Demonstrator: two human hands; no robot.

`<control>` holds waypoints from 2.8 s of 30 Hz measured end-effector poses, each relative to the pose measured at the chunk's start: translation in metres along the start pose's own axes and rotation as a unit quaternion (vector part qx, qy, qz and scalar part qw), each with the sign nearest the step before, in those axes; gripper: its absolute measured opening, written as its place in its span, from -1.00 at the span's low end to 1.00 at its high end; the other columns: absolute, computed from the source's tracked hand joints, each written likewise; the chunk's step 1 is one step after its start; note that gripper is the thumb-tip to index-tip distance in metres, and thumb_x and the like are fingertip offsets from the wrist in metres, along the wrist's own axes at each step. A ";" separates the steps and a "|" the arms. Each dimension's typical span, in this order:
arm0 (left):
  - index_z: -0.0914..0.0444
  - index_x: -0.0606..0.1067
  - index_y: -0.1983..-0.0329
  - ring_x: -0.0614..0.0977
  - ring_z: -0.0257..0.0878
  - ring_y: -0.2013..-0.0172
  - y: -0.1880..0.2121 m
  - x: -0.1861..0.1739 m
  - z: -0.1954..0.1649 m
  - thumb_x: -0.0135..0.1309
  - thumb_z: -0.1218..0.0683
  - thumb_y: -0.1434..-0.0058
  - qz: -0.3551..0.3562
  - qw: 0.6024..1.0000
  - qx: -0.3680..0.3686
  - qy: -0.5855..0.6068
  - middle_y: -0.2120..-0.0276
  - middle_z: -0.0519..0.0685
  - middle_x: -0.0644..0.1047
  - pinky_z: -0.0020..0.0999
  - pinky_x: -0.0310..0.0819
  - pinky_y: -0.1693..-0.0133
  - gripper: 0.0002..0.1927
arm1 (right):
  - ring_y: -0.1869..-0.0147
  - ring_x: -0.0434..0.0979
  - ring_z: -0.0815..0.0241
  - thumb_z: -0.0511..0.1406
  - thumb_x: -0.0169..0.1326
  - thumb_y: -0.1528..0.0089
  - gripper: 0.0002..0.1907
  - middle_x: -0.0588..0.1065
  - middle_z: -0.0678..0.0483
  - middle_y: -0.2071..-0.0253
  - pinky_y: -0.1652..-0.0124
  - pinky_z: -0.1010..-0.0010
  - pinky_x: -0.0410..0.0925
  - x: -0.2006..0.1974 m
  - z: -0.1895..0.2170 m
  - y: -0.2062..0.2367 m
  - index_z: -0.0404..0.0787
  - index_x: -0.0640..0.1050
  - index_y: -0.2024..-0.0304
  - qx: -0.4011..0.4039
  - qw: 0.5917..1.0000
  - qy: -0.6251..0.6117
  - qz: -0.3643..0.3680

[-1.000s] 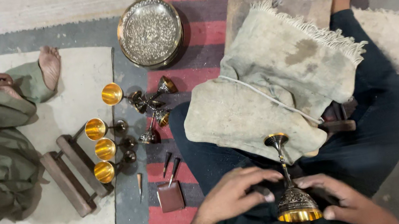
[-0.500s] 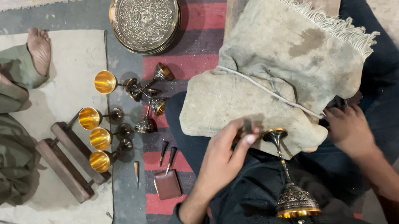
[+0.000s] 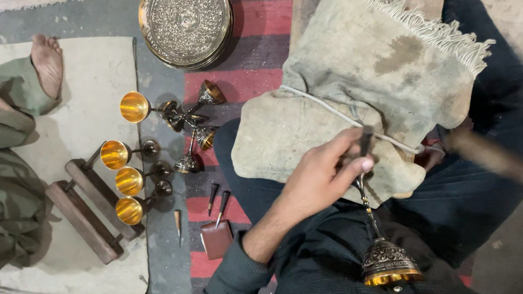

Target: The person sits on the floor holding a chisel against a brass bell-shaped object resting on a cloth cushion and repeatedly strikes the chisel with a wooden mallet to emboss a decorative pattern, repositioning the piece between strikes.

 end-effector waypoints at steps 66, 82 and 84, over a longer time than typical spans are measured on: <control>0.06 0.46 -0.29 0.68 -0.01 0.21 0.003 0.009 -0.017 0.17 0.03 -0.34 -0.022 0.979 0.097 -0.176 0.17 -0.01 0.60 -0.18 0.57 0.22 -0.56 | 0.22 0.61 0.23 -0.37 0.31 -0.10 -0.28 0.53 0.01 0.16 0.19 0.49 0.51 0.010 0.055 -0.074 -0.13 0.43 -0.33 -0.156 0.982 0.071 0.074; 0.15 0.49 -0.23 0.68 -0.06 0.28 0.010 0.009 -0.008 0.17 0.03 -0.34 -0.048 0.981 0.075 -0.172 0.18 0.00 0.59 -0.24 0.56 0.26 -0.60 | 0.08 0.56 0.23 -0.39 0.23 -0.16 -0.28 0.48 0.03 0.02 0.12 0.49 0.53 0.011 0.069 -0.079 -0.14 0.33 -0.38 -0.192 0.962 0.145 0.127; 0.16 0.49 -0.22 0.68 -0.05 0.25 0.012 0.009 -0.008 0.16 0.04 -0.36 -0.063 0.981 0.091 -0.161 0.16 0.01 0.59 -0.24 0.57 0.24 -0.62 | 0.05 0.56 0.28 -0.37 0.22 -0.16 -0.29 0.48 0.06 0.02 0.08 0.51 0.52 0.009 0.069 -0.079 -0.13 0.34 -0.36 -0.197 0.963 0.115 0.142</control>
Point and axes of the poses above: each hand's wrist, its own y-axis away from the middle knuckle, its own x-axis out of the palm, z = x × y, the point moved 6 cm from there along -y, towards the middle knuckle
